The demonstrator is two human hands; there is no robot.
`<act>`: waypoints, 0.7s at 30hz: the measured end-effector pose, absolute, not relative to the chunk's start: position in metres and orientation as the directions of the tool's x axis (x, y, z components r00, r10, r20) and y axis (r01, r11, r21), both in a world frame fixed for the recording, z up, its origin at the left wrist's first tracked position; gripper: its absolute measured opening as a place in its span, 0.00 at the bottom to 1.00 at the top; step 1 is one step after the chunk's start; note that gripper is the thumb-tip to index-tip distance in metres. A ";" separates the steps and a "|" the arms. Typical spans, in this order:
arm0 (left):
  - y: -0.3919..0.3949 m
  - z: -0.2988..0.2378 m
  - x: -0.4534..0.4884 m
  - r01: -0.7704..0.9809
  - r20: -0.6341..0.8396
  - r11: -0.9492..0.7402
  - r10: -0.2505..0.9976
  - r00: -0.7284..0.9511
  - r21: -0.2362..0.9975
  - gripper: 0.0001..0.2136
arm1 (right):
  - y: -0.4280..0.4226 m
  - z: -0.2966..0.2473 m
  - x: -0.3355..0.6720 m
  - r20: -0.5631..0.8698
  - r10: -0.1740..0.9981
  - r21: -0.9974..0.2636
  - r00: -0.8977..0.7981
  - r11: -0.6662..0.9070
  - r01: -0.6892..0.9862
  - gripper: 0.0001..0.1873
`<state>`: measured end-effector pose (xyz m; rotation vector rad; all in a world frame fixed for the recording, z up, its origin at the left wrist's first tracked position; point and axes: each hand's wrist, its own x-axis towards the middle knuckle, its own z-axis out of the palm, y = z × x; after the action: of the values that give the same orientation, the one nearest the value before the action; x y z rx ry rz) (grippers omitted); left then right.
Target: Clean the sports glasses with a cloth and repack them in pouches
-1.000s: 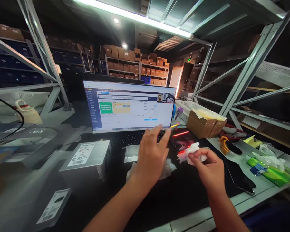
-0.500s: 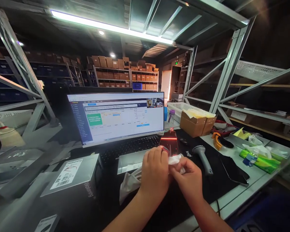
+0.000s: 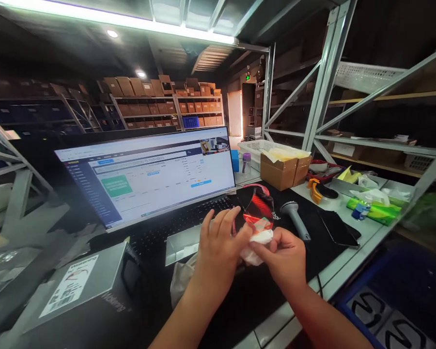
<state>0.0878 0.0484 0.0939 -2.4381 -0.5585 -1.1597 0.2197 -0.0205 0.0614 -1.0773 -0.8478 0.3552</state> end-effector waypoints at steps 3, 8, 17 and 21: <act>0.053 0.097 0.082 0.476 0.757 -0.852 0.160 0.633 -0.219 0.11 | -0.021 0.069 0.225 0.353 0.695 -0.893 0.627 0.450 0.003 0.29; 0.058 0.100 0.078 0.426 0.705 -0.868 0.133 0.696 -0.257 0.20 | -0.014 0.083 0.240 0.266 0.759 -0.824 0.594 0.499 -0.268 0.29; 0.056 0.088 0.091 0.513 0.834 -0.829 0.111 0.541 -0.223 0.10 | -0.002 0.075 0.218 0.230 0.752 -0.729 0.617 0.553 -0.402 0.28; 0.057 0.079 0.097 0.540 0.928 -0.820 0.030 0.371 -0.189 0.05 | -0.005 0.059 0.198 0.231 0.703 -0.780 0.673 0.548 -0.304 0.27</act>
<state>0.0972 0.0569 0.0787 -2.1687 -0.4928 -1.4531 0.1984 -0.0051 0.0587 -0.7798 -0.5728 0.6365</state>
